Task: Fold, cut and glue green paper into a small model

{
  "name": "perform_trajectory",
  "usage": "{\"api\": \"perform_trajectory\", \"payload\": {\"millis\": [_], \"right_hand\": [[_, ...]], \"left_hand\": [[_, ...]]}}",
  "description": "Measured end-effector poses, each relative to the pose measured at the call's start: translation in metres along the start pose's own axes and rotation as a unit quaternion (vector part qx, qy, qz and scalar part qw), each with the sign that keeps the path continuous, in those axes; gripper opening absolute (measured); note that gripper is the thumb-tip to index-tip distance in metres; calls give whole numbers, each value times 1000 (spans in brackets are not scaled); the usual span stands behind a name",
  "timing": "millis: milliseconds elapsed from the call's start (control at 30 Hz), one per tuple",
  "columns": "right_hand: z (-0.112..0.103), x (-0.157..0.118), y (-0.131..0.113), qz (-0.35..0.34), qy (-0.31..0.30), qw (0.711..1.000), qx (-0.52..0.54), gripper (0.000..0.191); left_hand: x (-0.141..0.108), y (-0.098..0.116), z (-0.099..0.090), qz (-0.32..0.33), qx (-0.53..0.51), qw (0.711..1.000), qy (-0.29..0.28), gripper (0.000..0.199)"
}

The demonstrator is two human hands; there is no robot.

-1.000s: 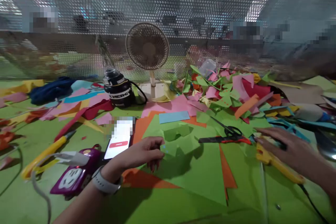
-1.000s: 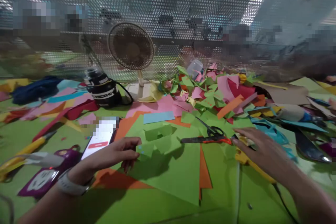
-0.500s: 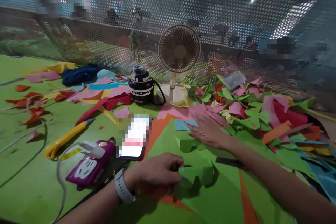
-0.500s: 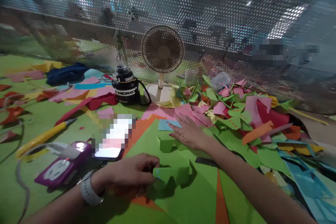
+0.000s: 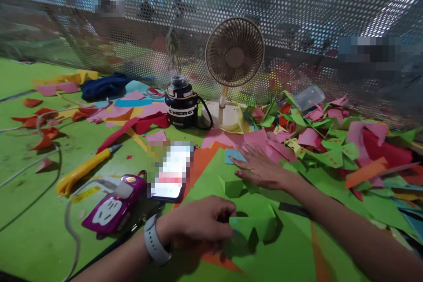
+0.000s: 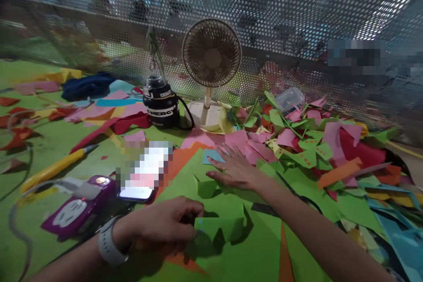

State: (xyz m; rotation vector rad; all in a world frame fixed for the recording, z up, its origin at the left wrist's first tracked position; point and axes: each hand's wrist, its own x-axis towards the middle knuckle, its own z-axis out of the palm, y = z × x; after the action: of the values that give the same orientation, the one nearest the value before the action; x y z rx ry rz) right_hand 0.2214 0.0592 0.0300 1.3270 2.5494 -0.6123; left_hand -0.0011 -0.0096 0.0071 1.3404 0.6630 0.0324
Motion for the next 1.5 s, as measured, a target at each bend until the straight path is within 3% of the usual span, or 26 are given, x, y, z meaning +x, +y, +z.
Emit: {"api": "perform_trajectory", "payload": {"millis": [167,300,367,433,500,600,700,800,1000,1067,1233,1500], "right_hand": [[4,4,3,-2,19,1000,11,84],[1,-5,11,-4,76,980,181,80],[-1,-15,13,-3,95,937,337,79],[-3,-27,11,-5,99,874,476,82],[-5,-40,5,-9,106,823,557,86],[-5,-58,-7,-10,121,788,603,85],[-1,-76,-18,-33,137,776,615,76],[4,-92,-27,-54,152,792,589,69],[9,-111,-45,-53,114,909,397,73],[11,-113,-50,-68,107,933,337,72],[15,-115,-58,-119,115,957,239,67],[20,-111,-57,-156,139,965,160,64]], "left_hand": [[2,0,1,10,-7,1000,10,11],[4,-3,1,-2,-67,998,-15,9],[5,-5,0,-8,-110,994,-16,12],[6,-7,-2,-13,-144,989,-6,15],[6,-8,-4,-12,-163,987,8,19],[4,-4,-7,2,-173,984,42,21],[3,6,-7,19,-187,979,85,18],[2,15,-3,42,-184,976,109,14],[2,20,1,46,-185,978,87,12],[2,19,0,44,-181,979,86,12],[-1,19,-4,53,-188,978,70,10],[-1,15,-6,55,-193,978,52,9]]}}
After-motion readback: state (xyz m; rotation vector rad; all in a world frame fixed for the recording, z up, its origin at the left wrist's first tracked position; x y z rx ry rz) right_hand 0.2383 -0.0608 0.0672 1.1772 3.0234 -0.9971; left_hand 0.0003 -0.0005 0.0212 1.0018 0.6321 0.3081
